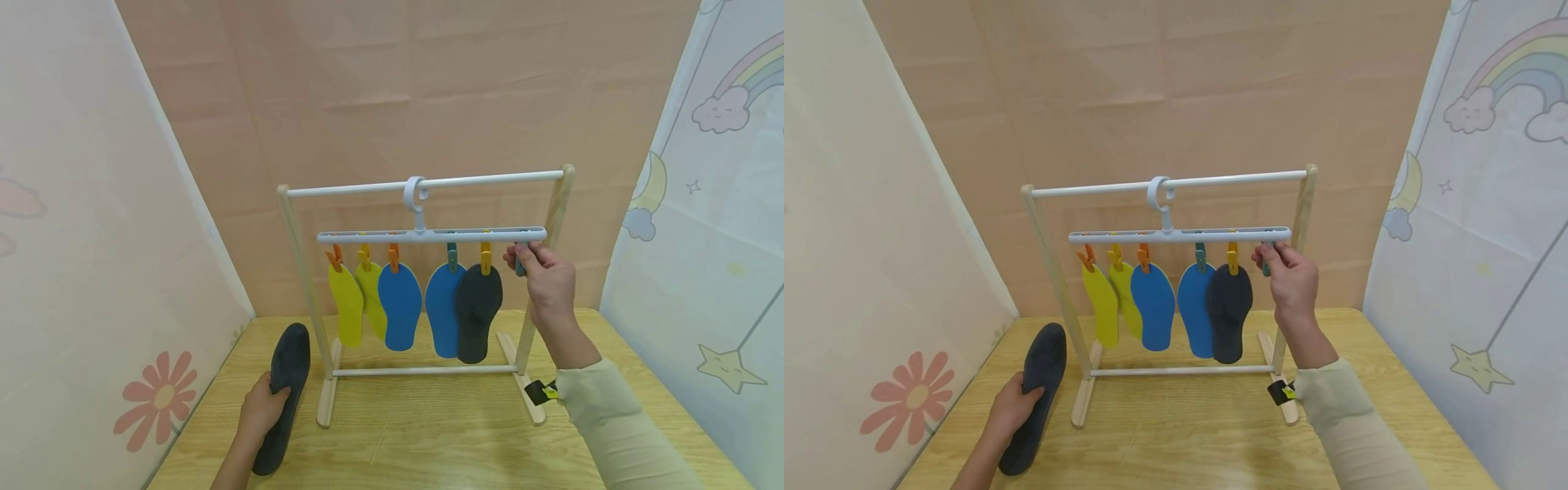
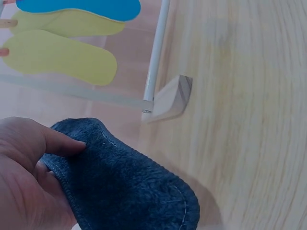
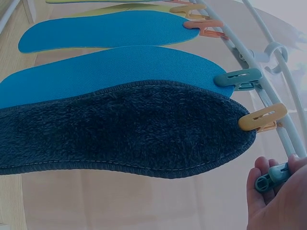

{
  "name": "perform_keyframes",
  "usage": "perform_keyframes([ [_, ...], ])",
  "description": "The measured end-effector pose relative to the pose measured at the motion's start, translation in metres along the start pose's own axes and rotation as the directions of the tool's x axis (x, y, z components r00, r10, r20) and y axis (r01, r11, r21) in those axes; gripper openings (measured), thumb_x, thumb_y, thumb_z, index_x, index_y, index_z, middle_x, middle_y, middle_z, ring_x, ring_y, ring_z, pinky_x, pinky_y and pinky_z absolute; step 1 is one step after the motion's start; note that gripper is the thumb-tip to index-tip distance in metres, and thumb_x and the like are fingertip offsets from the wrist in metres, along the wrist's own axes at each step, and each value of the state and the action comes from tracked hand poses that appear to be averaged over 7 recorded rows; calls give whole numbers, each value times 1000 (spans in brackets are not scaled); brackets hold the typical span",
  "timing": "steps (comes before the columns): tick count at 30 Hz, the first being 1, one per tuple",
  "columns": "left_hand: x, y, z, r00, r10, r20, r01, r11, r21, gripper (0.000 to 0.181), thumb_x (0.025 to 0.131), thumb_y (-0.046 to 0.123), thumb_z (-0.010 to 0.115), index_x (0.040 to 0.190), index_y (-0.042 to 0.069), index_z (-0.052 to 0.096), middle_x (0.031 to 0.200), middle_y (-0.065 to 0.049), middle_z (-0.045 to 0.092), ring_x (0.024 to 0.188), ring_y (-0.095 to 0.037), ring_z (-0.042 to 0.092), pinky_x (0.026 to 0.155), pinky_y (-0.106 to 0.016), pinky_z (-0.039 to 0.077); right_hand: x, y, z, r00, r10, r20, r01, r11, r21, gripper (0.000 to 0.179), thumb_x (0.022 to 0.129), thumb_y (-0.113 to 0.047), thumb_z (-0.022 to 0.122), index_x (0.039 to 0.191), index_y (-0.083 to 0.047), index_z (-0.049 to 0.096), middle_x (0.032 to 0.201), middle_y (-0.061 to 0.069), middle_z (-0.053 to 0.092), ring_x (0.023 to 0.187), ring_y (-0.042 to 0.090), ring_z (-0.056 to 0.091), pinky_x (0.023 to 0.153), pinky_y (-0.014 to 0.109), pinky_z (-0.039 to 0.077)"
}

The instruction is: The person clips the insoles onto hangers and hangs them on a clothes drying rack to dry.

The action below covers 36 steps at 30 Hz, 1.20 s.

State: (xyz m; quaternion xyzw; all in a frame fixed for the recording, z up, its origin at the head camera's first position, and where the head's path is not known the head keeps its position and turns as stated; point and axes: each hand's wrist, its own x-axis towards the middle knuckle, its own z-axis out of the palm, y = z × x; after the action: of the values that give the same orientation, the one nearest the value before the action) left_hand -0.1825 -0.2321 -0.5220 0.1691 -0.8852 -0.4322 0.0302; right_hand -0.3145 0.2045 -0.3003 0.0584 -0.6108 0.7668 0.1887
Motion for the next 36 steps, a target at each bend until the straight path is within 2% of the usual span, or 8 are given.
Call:
perform_keyframes([
  [3,-3,4,-1,1000,1,-10,-1,1000,-11,46,98,12,59,135,-14,46,124,-37,60,106,-52,62,81,-56,54,1,1,-1,1000,-3,5,3,1000,-9,28,92,-14,74,114,4,72,85,1,76,79,11,74,81,22,58],
  [14,-11,22,-3,1000,4,-12,-4,999,-33,49,99,15,60,137,-12,45,130,-37,57,115,-54,58,90,-61,50,3,3,-2,1000,3,19,-3,1000,15,32,92,-13,74,116,6,69,85,0,76,78,11,75,82,24,58],
  [18,-14,27,-4,1000,9,-8,-9,999,-41,49,99,15,60,137,-12,45,129,-36,58,114,-53,59,90,-60,50,3,4,-2,1000,6,20,-7,1000,23,35,92,-13,74,118,9,68,85,1,76,78,12,75,81,25,58],
  [22,-15,30,-4,1000,10,-18,-11,999,-35,48,98,15,60,136,-12,46,128,-37,58,112,-53,60,88,-60,51,4,5,-2,1000,11,23,-12,1000,24,39,92,-13,74,120,12,66,84,1,76,78,12,75,81,25,58],
  [30,-19,34,-6,1000,1,-30,-2,999,-33,48,97,16,62,134,-12,47,129,-37,57,115,-55,58,91,-62,49,4,5,-3,1000,11,27,-11,1000,15,29,92,-14,75,114,5,72,85,1,76,78,11,75,81,24,58],
  [36,-24,40,-8,998,19,-56,-21,999,-38,47,96,18,63,131,-12,51,125,-35,61,111,-53,61,88,-61,50,4,6,-4,999,16,28,-16,1000,12,38,92,-15,74,120,10,67,85,1,76,78,11,74,80,24,58],
])
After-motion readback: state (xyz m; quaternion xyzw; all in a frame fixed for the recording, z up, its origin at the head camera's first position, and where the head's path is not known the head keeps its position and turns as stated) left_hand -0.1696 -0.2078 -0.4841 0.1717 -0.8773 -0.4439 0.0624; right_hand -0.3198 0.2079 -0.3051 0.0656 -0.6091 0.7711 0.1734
